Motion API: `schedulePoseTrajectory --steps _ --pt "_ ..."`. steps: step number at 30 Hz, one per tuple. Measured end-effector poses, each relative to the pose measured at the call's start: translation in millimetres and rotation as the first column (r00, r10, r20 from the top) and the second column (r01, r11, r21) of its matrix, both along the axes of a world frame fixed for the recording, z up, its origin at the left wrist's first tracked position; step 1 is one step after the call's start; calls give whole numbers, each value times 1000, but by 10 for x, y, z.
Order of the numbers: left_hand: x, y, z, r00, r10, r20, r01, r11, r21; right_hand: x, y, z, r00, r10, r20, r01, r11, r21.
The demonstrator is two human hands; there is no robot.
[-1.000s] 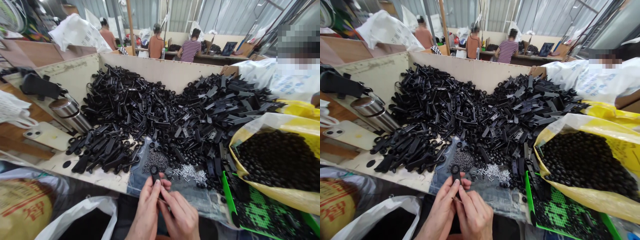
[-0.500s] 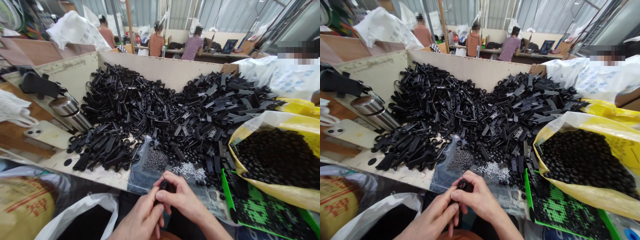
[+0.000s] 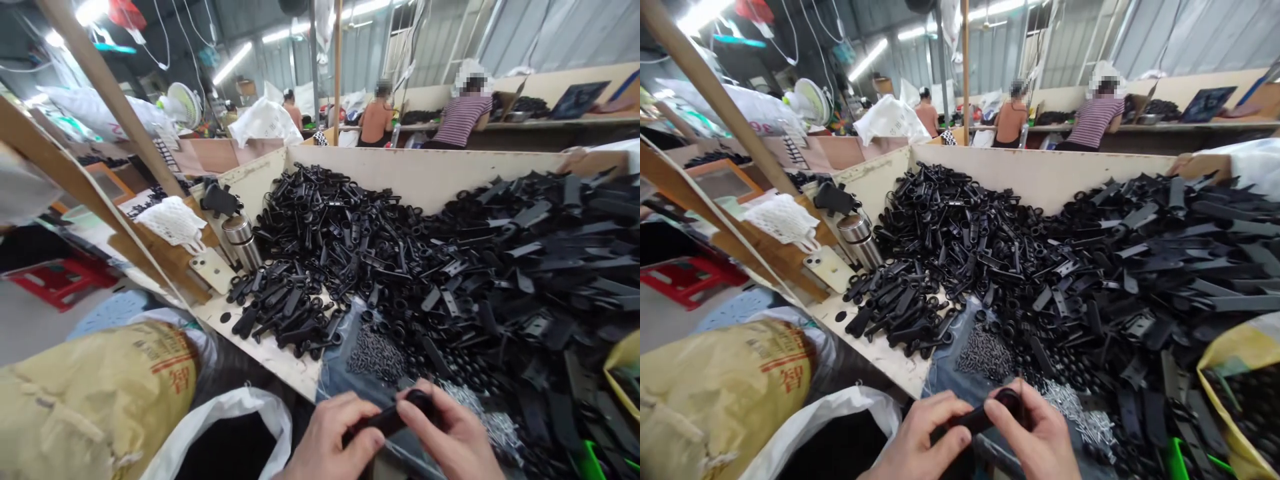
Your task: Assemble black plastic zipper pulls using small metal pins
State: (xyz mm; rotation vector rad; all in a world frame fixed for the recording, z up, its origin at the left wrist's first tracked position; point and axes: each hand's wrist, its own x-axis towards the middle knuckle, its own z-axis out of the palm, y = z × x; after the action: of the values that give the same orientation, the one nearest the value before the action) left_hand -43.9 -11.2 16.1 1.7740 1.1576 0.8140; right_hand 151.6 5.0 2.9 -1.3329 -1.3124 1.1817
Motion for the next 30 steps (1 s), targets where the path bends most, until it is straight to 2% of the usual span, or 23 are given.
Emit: schedulePoseTrajectory --steps 2,3,4,6,8,9,11,13,16,19,23,27,29,30 --pt "-116 19 -12 995 91 -45 -88 994 61 -73 98 78 995 88 55 -86 996 -40" --pt "-190 59 -7 983 175 -62 -166 977 131 -120 165 118 985 138 108 -135 990 -28" --pt "-274 124 2 957 277 -86 -253 943 217 -168 249 155 969 171 179 -175 985 5" --pt "-462 318 9 853 500 -148 -389 799 458 -254 475 209 912 191 362 -234 969 77" --pt "-641 546 -17 733 641 -226 -376 659 651 -320 767 228 806 177 565 -276 957 94" --pt "-712 649 -46 679 688 -257 -356 614 704 -349 925 224 763 161 626 -276 957 91" --pt "-806 798 -125 591 751 -294 -324 554 767 -416 1231 199 695 126 708 -259 962 83" --pt "-833 868 -211 536 789 -300 -325 522 789 -508 1486 158 622 110 775 -247 967 61" --pt "-799 883 -299 498 815 -295 -363 505 783 -671 1729 100 492 132 861 -254 967 -3" --pt "-749 863 -320 504 810 -301 -385 522 761 -750 1820 98 383 153 911 -259 964 -54" --pt "-709 820 -290 536 788 -303 -375 544 750 -566 1775 219 294 150 944 -256 964 -74" --pt "-632 865 -145 584 756 -295 -322 549 771 -202 1583 392 239 140 961 -227 970 -85" --pt "-548 983 10 615 708 -347 -266 601 754 -49 1449 464 221 128 967 -205 975 -83" --pt "-491 1070 103 623 664 -413 -219 655 723 14 1379 493 214 122 969 -193 978 -80"
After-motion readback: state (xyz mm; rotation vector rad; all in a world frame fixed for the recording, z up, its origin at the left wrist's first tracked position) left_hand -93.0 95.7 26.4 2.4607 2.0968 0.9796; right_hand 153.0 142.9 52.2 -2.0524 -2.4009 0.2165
